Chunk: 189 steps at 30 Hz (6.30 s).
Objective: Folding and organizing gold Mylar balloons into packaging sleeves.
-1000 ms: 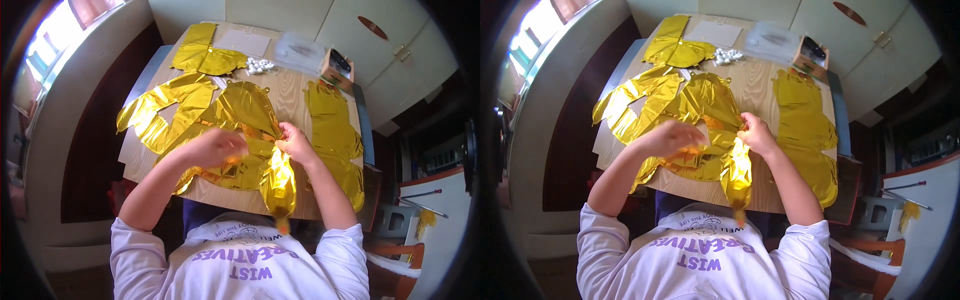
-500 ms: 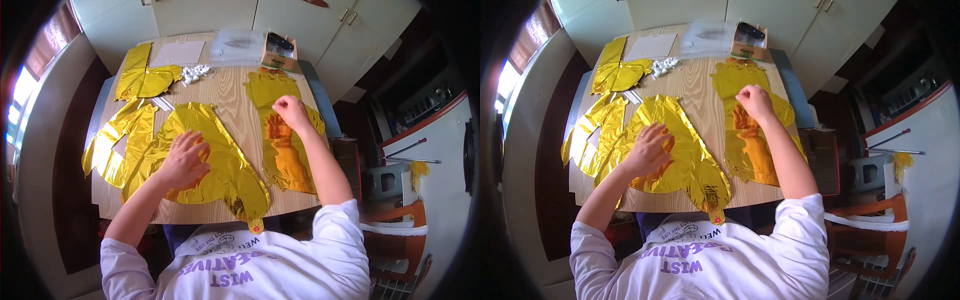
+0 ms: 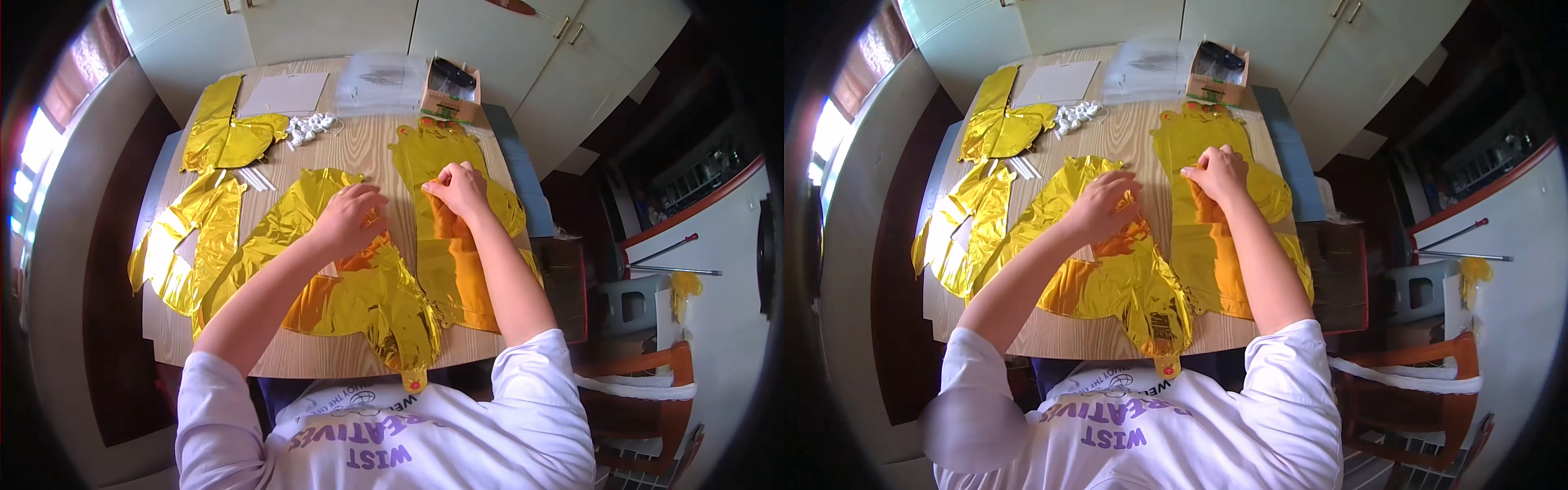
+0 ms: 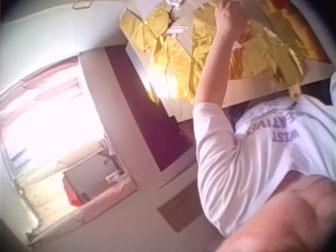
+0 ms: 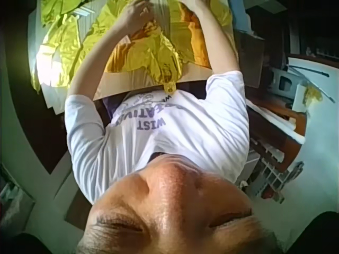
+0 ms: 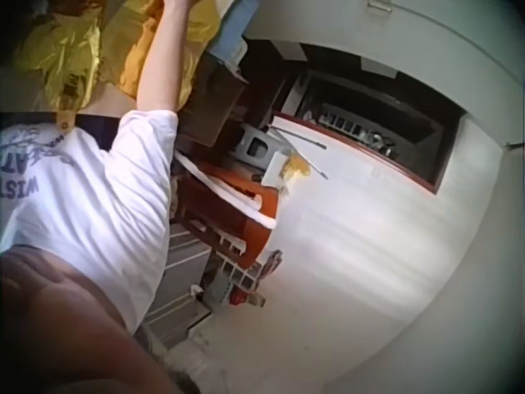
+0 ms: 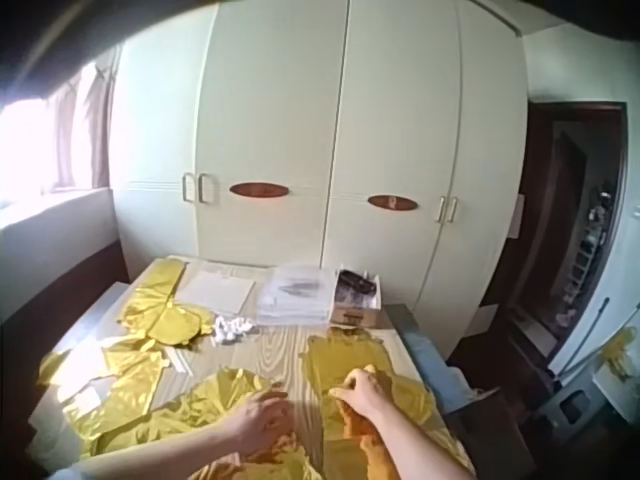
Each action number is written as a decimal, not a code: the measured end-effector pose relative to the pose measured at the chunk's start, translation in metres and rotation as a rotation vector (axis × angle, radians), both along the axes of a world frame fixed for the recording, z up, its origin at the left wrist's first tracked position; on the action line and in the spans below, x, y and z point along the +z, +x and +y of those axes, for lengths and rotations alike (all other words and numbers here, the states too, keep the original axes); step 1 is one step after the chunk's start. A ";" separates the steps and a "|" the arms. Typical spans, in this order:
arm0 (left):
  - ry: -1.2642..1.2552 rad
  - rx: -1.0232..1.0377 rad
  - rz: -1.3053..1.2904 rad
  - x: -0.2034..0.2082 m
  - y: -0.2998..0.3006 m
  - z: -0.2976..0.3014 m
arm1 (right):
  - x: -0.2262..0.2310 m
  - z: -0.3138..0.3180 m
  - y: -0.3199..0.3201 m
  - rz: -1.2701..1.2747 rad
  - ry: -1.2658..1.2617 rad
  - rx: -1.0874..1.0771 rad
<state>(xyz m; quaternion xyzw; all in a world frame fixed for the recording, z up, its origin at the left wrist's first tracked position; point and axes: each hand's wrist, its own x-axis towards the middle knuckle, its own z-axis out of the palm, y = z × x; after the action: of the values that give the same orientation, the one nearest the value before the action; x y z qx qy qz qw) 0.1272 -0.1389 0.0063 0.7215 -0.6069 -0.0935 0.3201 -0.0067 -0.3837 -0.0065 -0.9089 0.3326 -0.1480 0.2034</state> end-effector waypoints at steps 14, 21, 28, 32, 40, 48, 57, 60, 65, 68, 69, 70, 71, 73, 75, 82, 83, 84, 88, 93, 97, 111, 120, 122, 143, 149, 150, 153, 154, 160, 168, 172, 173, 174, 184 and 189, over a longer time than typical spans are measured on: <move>-0.067 -0.041 -0.225 -0.036 0.002 -0.103 | -0.025 -0.018 -0.007 -0.360 -0.139 0.199; -0.157 0.041 -0.267 -0.042 -0.005 -0.095 | -0.020 -0.030 -0.021 -0.547 0.283 0.096; -0.184 0.146 -0.247 -0.016 -0.017 -0.113 | -0.033 -0.047 -0.034 -0.610 0.269 0.161; -0.108 0.230 0.146 0.001 -0.031 -0.146 | -0.029 -0.041 -0.029 -0.565 0.345 0.151; -0.042 0.334 0.370 0.009 -0.026 -0.171 | -0.010 -0.039 -0.027 -0.625 0.352 0.077; -0.219 -0.008 0.496 -0.019 -0.018 -0.165 | 0.022 -0.060 0.012 -0.336 0.724 0.063; -0.154 0.077 -0.223 -0.045 -0.018 -0.150 | 0.020 -0.061 -0.036 -0.645 0.375 -0.005; -0.081 0.058 -0.150 -0.041 -0.018 -0.146 | 0.062 -0.047 -0.116 -0.884 0.345 -0.086; -0.142 -0.001 -0.166 -0.042 -0.020 -0.147 | 0.097 -0.004 -0.285 -1.364 0.348 0.014; -0.145 -0.026 -0.247 -0.036 -0.017 -0.142 | 0.085 0.036 -0.373 -1.385 -0.310 -0.349; -0.148 -0.029 -0.293 -0.033 -0.017 -0.139 | 0.071 0.034 -0.423 -1.405 -0.461 -0.384; -0.073 -0.053 -0.311 -0.036 -0.015 -0.143 | 0.062 0.035 -0.475 -1.408 -0.628 -0.434; -0.016 -0.040 -0.347 -0.037 -0.014 -0.142 | 0.067 0.041 -0.480 -1.561 -0.529 -0.493; 0.091 -0.018 -0.424 -0.031 -0.013 -0.139 | 0.086 0.057 -0.489 -1.764 -0.448 -0.600; 0.110 -0.040 -0.431 -0.018 -0.020 -0.137 | 0.118 0.074 -0.478 -1.661 -0.501 -0.721; 0.134 -0.263 -0.378 -0.012 -0.069 -0.092 | 0.166 0.077 -0.311 -1.305 -0.205 -0.524; 0.131 -0.304 -0.354 -0.018 -0.071 -0.089 | 0.175 0.082 -0.288 -1.220 -0.144 -0.260; 0.068 -0.280 -0.343 -0.022 -0.069 -0.084 | 0.186 0.086 -0.263 -1.199 -0.112 -0.170; -0.160 -0.153 -0.045 -0.022 -0.064 -0.058 | 0.234 0.125 -0.154 -1.269 0.242 0.088; -0.460 -0.380 1.804 0.045 -0.070 0.004 | 0.189 0.158 -0.050 -1.085 0.468 0.245; -0.376 -0.291 1.929 0.056 -0.065 0.083 | 0.111 0.187 0.021 -0.598 0.536 0.146; -0.305 0.423 0.248 0.023 -0.069 0.128 | 0.055 0.095 -0.111 -0.174 -0.055 0.179; -0.152 -0.215 -0.407 -0.006 -0.117 0.005 | 0.024 0.065 -0.163 -0.161 0.194 0.063; -0.072 -0.273 -0.411 0.000 -0.118 -0.007 | 0.024 0.064 -0.169 -0.181 0.212 0.105; -0.182 -0.148 -0.164 -0.018 -0.089 -0.057 | 0.009 0.053 -0.192 -0.274 0.172 0.250; -0.072 0.038 0.087 0.011 -0.074 -0.045 | 0.000 0.049 -0.203 -0.249 -0.028 0.242; -0.118 0.030 0.010 0.021 -0.064 -0.037 | 0.000 0.048 -0.205 -0.260 0.012 0.231; -0.237 0.021 -0.212 0.056 -0.030 0.003 | 0.001 0.047 -0.210 -0.314 0.126 0.223; -0.103 0.055 -0.143 0.068 -0.025 0.017 | 0.003 0.049 -0.213 -0.340 0.157 0.225; 0.265 -0.038 -0.054 0.063 -0.015 0.104 | 0.032 0.054 -0.190 -0.336 0.094 0.287; 0.223 0.206 -0.249 0.018 0.015 0.172 | 0.048 0.105 -0.060 -0.105 0.013 0.505; 0.268 0.299 -0.311 0.003 0.009 0.216 | 0.036 0.141 0.011 0.188 -0.094 0.526; 0.273 0.332 -0.327 0.000 0.000 0.224 | 0.033 0.147 0.027 0.265 -0.108 0.551; 0.269 0.329 -0.325 0.004 -0.012 0.227 | 0.029 0.150 0.038 0.258 -0.119 0.583; 0.042 0.239 -0.292 -0.010 -0.001 0.237 | -0.001 0.171 0.104 0.149 -0.088 0.736; 0.066 0.156 -0.285 -0.007 0.014 0.229 | -0.006 0.179 0.082 0.168 -0.141 0.602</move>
<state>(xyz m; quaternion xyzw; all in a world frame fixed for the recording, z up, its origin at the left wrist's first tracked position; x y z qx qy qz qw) 0.1415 0.0905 -0.0011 0.7824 -0.5849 0.0148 0.2133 0.0750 -0.2050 -0.0128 -0.9874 0.0534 -0.0285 0.1464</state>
